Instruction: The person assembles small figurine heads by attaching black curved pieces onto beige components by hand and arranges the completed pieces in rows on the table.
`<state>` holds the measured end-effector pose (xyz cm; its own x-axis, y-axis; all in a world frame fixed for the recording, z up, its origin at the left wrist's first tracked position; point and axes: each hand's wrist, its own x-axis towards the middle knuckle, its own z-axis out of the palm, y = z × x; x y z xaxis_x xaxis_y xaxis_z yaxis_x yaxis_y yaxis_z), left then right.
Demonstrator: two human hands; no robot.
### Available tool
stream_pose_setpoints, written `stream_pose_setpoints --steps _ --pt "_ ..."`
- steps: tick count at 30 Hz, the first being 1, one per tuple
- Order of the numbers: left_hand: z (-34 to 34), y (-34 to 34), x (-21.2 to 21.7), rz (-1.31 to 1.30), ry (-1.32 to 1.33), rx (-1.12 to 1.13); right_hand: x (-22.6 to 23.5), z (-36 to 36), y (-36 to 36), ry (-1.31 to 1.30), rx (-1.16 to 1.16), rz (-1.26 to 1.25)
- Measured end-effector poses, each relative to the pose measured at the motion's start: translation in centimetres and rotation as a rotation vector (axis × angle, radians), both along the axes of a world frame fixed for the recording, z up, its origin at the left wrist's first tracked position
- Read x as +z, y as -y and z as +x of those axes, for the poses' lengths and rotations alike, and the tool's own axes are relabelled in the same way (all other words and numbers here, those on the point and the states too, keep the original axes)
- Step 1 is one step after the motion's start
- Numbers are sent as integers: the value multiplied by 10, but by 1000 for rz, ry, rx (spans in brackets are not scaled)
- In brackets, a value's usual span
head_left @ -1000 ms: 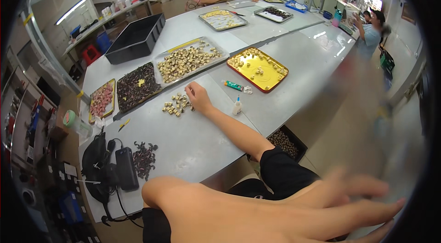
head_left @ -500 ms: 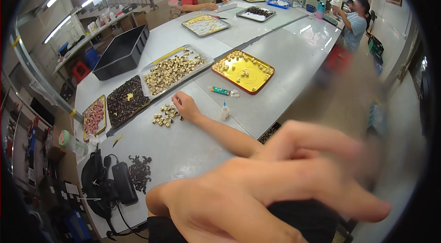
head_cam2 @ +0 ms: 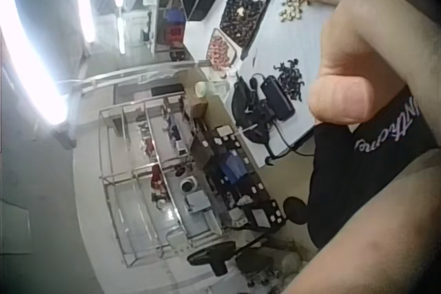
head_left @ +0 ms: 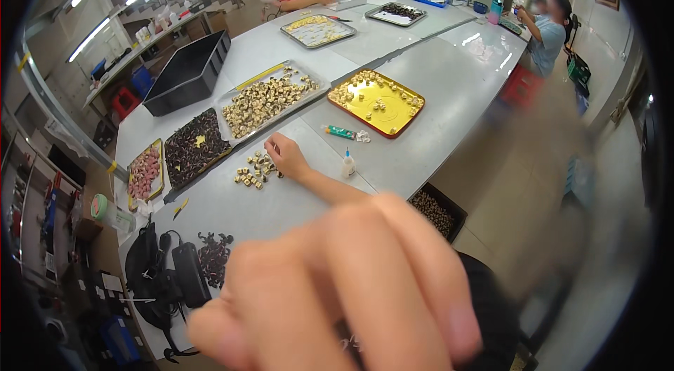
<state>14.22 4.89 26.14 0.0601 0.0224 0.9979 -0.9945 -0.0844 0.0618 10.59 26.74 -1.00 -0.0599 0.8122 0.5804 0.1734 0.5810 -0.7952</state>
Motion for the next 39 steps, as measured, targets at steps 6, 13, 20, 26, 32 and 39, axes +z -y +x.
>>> stream_pose_setpoints --steps 6,13,20,26,32,39 --pt "-61 35 -22 -128 -138 -177 2 -6 0 -4 14 6" --pt "-44 39 -19 -229 -278 -424 3 -7 0 3 20 16" --pt "-18 43 -11 -252 -443 -667 -1 -7 0 16 50 -9" --pt "13 51 -5 -305 -608 -861 0 -10 1 18 73 -15" --pt "56 105 -25 -292 -786 -1162 -3 -4 -3 37 15 42" --pt "48 77 -37 -185 -740 -882 -4 -13 1 3 36 50"
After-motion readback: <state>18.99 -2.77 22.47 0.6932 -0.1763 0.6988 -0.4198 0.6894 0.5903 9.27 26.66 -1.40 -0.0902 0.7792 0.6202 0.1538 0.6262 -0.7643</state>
